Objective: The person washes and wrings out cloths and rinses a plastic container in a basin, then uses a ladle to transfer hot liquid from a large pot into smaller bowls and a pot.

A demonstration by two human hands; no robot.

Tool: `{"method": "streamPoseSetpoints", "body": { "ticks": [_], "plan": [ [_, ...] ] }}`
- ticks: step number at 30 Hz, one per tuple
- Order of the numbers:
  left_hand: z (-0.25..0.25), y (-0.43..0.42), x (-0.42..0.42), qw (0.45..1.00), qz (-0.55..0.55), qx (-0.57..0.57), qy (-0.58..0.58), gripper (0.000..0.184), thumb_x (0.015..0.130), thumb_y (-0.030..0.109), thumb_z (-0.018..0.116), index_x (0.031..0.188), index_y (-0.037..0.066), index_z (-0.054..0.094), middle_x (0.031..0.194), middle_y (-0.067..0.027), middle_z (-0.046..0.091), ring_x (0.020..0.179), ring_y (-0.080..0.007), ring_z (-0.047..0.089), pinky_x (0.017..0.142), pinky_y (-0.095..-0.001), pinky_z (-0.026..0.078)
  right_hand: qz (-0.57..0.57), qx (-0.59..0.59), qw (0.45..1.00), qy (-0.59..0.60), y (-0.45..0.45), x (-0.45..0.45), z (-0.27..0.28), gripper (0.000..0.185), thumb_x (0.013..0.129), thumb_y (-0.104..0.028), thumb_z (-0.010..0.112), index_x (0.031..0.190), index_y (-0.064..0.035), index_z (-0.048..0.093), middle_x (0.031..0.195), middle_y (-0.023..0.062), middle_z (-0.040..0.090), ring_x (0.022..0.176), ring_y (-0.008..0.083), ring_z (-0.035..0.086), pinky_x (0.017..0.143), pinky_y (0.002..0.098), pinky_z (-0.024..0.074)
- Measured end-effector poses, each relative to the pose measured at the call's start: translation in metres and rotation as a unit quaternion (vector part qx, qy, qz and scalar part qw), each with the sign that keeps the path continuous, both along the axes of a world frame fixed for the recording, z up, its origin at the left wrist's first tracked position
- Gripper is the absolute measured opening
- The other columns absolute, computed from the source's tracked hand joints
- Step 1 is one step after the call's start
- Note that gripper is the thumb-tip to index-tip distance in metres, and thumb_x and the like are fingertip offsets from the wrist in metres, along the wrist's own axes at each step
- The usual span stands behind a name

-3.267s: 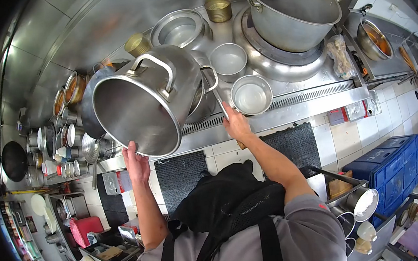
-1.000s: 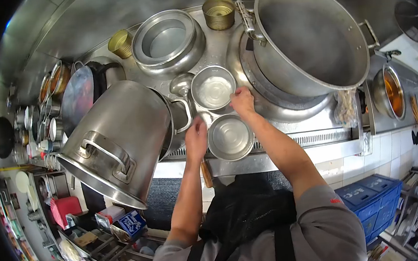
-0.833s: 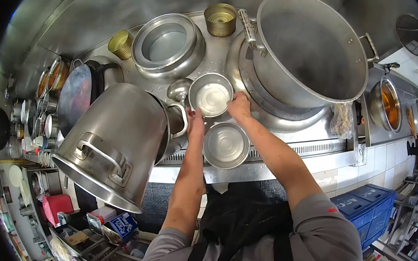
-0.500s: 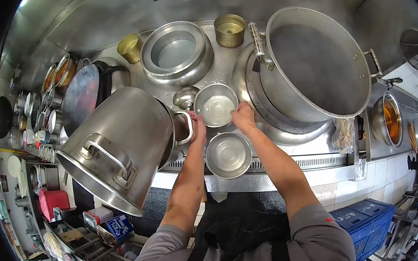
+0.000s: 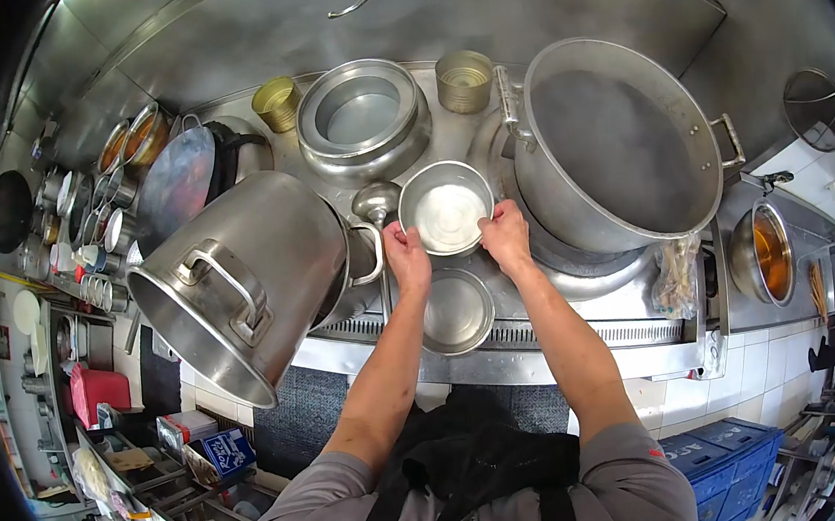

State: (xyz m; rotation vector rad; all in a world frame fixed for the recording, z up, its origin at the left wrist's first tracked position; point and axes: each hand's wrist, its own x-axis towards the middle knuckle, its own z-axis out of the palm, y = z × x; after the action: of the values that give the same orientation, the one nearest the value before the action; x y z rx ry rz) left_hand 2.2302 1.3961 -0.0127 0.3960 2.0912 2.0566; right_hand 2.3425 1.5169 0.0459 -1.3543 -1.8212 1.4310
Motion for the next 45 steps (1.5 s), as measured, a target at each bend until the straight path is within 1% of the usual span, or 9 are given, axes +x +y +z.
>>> {"method": "streamPoseSetpoints", "body": {
  "ticks": [9, 13, 18, 22, 24, 30, 35, 40, 45],
  "plan": [
    [0.041, -0.031, 0.047, 0.998, -0.024, 0.030, -0.046, 0.021, 0.092, 0.008, 0.060, 0.110, 0.002, 0.050, 0.088, 0.0004, 0.044, 0.077, -0.0092, 0.040, 0.071, -0.0239, 0.039, -0.004, -0.016, 0.999, 0.039, -0.024, 0.054, 0.040, 0.019, 0.078, -0.002, 0.063, 0.095, 0.0032, 0.054, 0.072, 0.0117, 0.063, 0.056, 0.0170, 0.063, 0.050, 0.0312, 0.0509],
    [0.061, -0.067, 0.062, 0.997, -0.025, 0.049, -0.051, 0.022, 0.093, 0.010, 0.060, 0.109, 0.000, 0.049, 0.087, -0.0030, 0.046, 0.077, -0.0119, 0.043, 0.071, -0.0275, 0.041, 0.040, -0.086, 0.992, 0.077, -0.047, 0.075, 0.054, 0.021, 0.081, 0.001, 0.061, 0.099, 0.0019, 0.051, 0.079, 0.0114, 0.061, 0.060, 0.0173, 0.062, 0.050, 0.0297, 0.0510],
    [0.066, -0.133, 0.085, 0.999, -0.023, 0.018, -0.030, 0.018, 0.092, 0.008, 0.061, 0.104, 0.002, 0.049, 0.084, 0.0004, 0.044, 0.071, -0.0107, 0.043, 0.066, -0.0263, 0.041, 0.137, -0.211, 0.960, 0.123, -0.086, 0.101, 0.058, 0.022, 0.082, 0.004, 0.062, 0.097, -0.0008, 0.047, 0.082, 0.0105, 0.058, 0.063, 0.0181, 0.062, 0.055, 0.0297, 0.0533],
    [0.062, -0.196, 0.113, 0.998, 0.035, -0.004, -0.049, 0.019, 0.092, 0.008, 0.061, 0.107, 0.001, 0.050, 0.084, -0.0001, 0.047, 0.071, -0.0102, 0.044, 0.065, -0.0262, 0.042, 0.212, -0.271, 0.935, 0.084, -0.129, 0.109, 0.057, 0.021, 0.083, 0.005, 0.062, 0.093, -0.0031, 0.045, 0.082, 0.0103, 0.058, 0.064, 0.0187, 0.063, 0.057, 0.0301, 0.0547],
    [0.062, -0.225, 0.127, 0.992, 0.066, 0.053, -0.095, 0.021, 0.094, 0.008, 0.060, 0.110, 0.001, 0.049, 0.086, -0.0006, 0.048, 0.073, -0.0093, 0.045, 0.066, -0.0257, 0.043, 0.251, -0.286, 0.922, 0.069, -0.150, 0.107, 0.053, 0.022, 0.085, 0.004, 0.063, 0.094, -0.0040, 0.045, 0.083, 0.0103, 0.059, 0.065, 0.0193, 0.064, 0.058, 0.0307, 0.0557],
    [0.057, -0.319, 0.157, 0.975, 0.202, 0.023, -0.092, 0.023, 0.094, 0.007, 0.059, 0.113, 0.001, 0.049, 0.086, -0.0005, 0.049, 0.075, -0.0081, 0.046, 0.068, -0.0238, 0.042, 0.373, -0.365, 0.853, 0.013, -0.217, 0.080, 0.039, 0.022, 0.088, 0.002, 0.062, 0.098, -0.0058, 0.044, 0.091, 0.0104, 0.061, 0.073, 0.0200, 0.065, 0.063, 0.0325, 0.0566],
    [0.054, -0.397, 0.155, 0.937, 0.334, 0.029, -0.096, 0.018, 0.093, 0.009, 0.061, 0.106, 0.002, 0.051, 0.088, 0.0008, 0.047, 0.079, -0.0078, 0.044, 0.071, -0.0232, 0.041, 0.471, -0.369, 0.802, 0.002, -0.294, 0.023, 0.023, 0.024, 0.087, 0.004, 0.063, 0.096, -0.0071, 0.044, 0.087, 0.0084, 0.059, 0.069, 0.0194, 0.064, 0.061, 0.0313, 0.0562],
    [0.063, -0.483, 0.128, 0.890, 0.451, -0.007, -0.071, 0.015, 0.092, 0.010, 0.061, 0.102, 0.003, 0.052, 0.089, 0.0009, 0.047, 0.080, -0.0093, 0.044, 0.075, -0.0237, 0.041, 0.550, -0.337, 0.764, -0.003, -0.399, -0.056, 0.022, 0.024, 0.078, 0.005, 0.061, 0.091, -0.0048, 0.043, 0.079, 0.0087, 0.056, 0.060, 0.0193, 0.062, 0.051, 0.0313, 0.0529],
    [0.073, -0.575, 0.083, 0.836, 0.545, -0.031, -0.063, 0.021, 0.089, 0.012, 0.063, 0.104, 0.000, 0.053, 0.086, -0.0017, 0.050, 0.077, -0.0111, 0.047, 0.070, -0.0279, 0.044, 0.609, -0.291, 0.737, -0.022, -0.516, -0.137, 0.026, 0.022, 0.077, 0.003, 0.059, 0.090, -0.0051, 0.043, 0.075, 0.0084, 0.055, 0.057, 0.0184, 0.061, 0.050, 0.0304, 0.0522]
  ]
}}
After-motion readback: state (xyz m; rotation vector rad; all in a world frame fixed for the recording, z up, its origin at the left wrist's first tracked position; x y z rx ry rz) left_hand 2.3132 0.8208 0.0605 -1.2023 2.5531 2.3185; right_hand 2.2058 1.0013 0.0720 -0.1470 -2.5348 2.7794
